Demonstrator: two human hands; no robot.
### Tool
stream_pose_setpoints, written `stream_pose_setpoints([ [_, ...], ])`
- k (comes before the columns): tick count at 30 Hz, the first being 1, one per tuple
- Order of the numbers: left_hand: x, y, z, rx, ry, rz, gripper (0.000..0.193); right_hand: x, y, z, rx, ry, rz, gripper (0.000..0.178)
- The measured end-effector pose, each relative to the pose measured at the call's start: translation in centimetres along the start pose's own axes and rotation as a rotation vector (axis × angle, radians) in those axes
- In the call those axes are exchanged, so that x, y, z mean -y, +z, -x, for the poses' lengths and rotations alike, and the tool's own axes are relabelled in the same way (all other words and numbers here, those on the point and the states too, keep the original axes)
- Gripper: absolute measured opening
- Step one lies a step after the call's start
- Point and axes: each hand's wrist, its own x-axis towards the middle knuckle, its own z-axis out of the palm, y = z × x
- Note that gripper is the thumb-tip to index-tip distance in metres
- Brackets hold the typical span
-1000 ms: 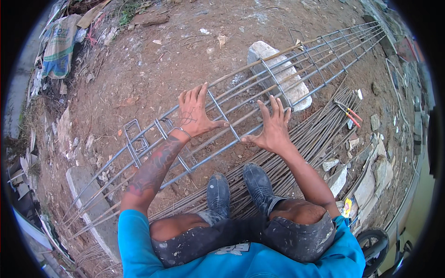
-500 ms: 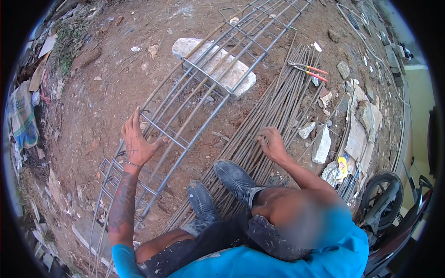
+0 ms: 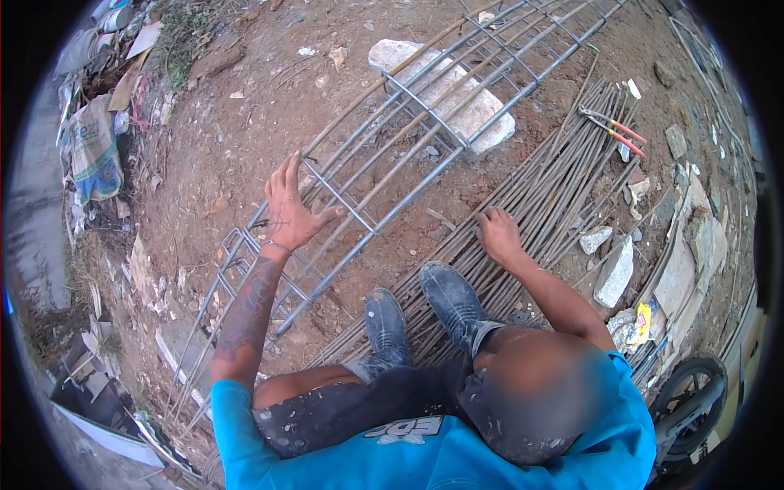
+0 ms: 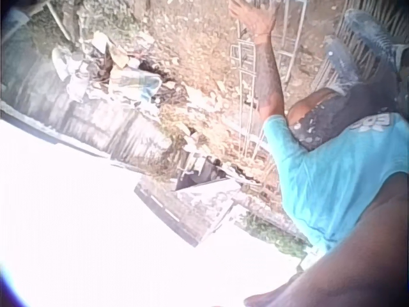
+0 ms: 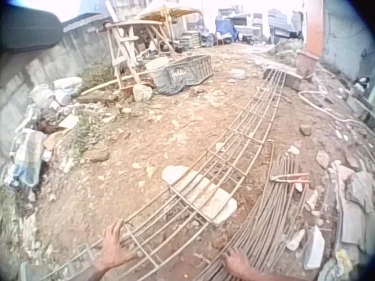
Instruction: The person ties steel reinforcement bars together with tie wire using pliers.
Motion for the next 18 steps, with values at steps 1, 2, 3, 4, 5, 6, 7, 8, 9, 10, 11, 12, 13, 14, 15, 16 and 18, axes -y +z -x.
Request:
stream_pose_setpoints([
  [1,-0.6,-0.3,0.3,-0.005,-0.031,-0.024,0.110,-0.4,0.3,-0.2,0.033,0.028,0.031,0.024],
  [2,-1.3,-0.4,0.5,-0.086,0.002,-0.028,0.105,-1.1,0.3,0.0,-0.019,0.022,-0.002,0.021],
  [3,-2.0,-0.6,0.9,-0.166,0.031,-0.037,0.100,-0.8,-0.5,0.1,-0.066,0.014,-0.038,0.019],
  [4,-2.5,-0.8,1.4,-0.172,-0.005,-0.059,0.100,0.2,-1.5,0.3,-0.056,-0.026,-0.050,0.019],
  [5,-2.9,-1.2,1.7,-0.184,-0.007,0.002,0.093,1.3,-2.8,0.6,-0.098,0.049,-0.256,0.018],
  [6,-3.3,-1.7,2.0,-0.199,-0.001,0.067,0.085,2.3,-4.1,0.9,-0.136,0.131,-0.457,0.018],
  [7,-3.8,-2.5,2.4,-0.199,-0.004,0.159,0.061,3.7,-5.4,1.0,-0.129,0.097,-0.465,0.018],
  [8,-3.6,-2.5,2.8,-0.218,-0.024,0.142,0.061,5.6,-6.5,0.8,0.026,0.133,-0.600,0.018],
  [9,-3.2,-2.6,3.2,-0.102,-0.043,0.229,0.052,7.3,-7.1,-0.1,0.182,0.161,-0.731,0.018],
  [10,-3.5,-2.1,2.9,0.013,-0.047,0.345,0.043,7.7,-6.9,-0.9,0.174,0.141,-0.713,0.018],
  [11,-3.8,-1.5,2.4,-0.014,-0.047,0.348,0.043,7.8,-6.2,-1.9,0.210,0.113,-0.792,0.019],
  [12,-4.4,-0.7,1.9,0.029,-0.007,0.352,0.037,7.9,-5.4,-2.7,0.254,0.091,-0.872,0.020],
  [13,-5.1,-0.5,1.5,0.074,0.033,0.353,0.031,8.5,-5.0,-3.5,0.253,0.077,-0.859,0.020],
  [14,-5.6,-0.5,1.1,0.057,0.029,0.355,0.031,9.2,-4.6,-4.6,0.273,0.144,-1.013,0.022],
  [15,-6.1,-1.0,0.7,0.031,0.107,0.280,0.032,9.8,-4.4,-5.1,0.298,0.217,-1.169,0.024],
  [16,-6.6,-1.3,0.5,0.007,0.185,0.205,0.032,10.3,-4.4,-5.2,0.301,0.210,-1.160,0.024],
  [18,-7.0,-1.5,0.2,0.051,0.201,0.186,0.032,11.1,-4.5,-5.7,0.322,0.176,-1.158,0.026],
])
